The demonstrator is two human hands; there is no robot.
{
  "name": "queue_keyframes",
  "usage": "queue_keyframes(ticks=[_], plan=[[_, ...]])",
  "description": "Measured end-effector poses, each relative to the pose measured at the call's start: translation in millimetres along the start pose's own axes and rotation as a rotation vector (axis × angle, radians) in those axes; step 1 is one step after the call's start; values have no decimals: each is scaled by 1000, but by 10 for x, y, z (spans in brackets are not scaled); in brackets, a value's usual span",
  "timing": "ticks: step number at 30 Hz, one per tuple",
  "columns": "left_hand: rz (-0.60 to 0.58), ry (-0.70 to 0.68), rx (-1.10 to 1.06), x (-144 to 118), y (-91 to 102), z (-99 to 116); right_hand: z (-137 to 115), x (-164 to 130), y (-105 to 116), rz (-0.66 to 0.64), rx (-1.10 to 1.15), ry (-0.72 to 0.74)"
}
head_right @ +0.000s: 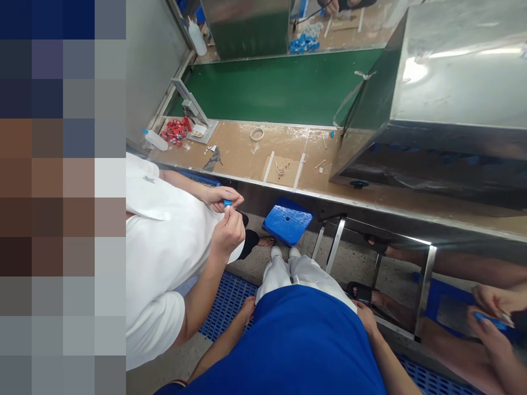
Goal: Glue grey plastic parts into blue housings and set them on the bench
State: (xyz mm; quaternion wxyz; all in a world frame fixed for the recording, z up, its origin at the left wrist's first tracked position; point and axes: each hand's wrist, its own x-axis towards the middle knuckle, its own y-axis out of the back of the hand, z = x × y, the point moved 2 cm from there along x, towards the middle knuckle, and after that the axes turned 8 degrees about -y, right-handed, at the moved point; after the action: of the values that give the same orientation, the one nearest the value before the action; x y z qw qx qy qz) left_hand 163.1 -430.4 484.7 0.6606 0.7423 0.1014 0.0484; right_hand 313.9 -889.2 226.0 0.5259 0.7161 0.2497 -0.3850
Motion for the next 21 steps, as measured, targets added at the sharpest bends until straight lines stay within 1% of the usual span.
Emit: queue_keyframes(ticks=[3,6,10,13,17,21], plan=[[-55,-55,232,-48,9,56,0,10,1,-53,54,-28],[-85,-77,304,-103,-1,79,13,31,-5,-73,83,-45],[-57,-20,316,-174,-30,8,36,52,-14,-75,97,-51],[-28,-6,309,-215,-69,-73,50,61,-22,-73,100,-42],[-13,-14,286,-248,-168,-152,61,79,-35,-58,92,-24],[8,-3,212,-262,-273,-193,53,99,-49,-17,55,13]])
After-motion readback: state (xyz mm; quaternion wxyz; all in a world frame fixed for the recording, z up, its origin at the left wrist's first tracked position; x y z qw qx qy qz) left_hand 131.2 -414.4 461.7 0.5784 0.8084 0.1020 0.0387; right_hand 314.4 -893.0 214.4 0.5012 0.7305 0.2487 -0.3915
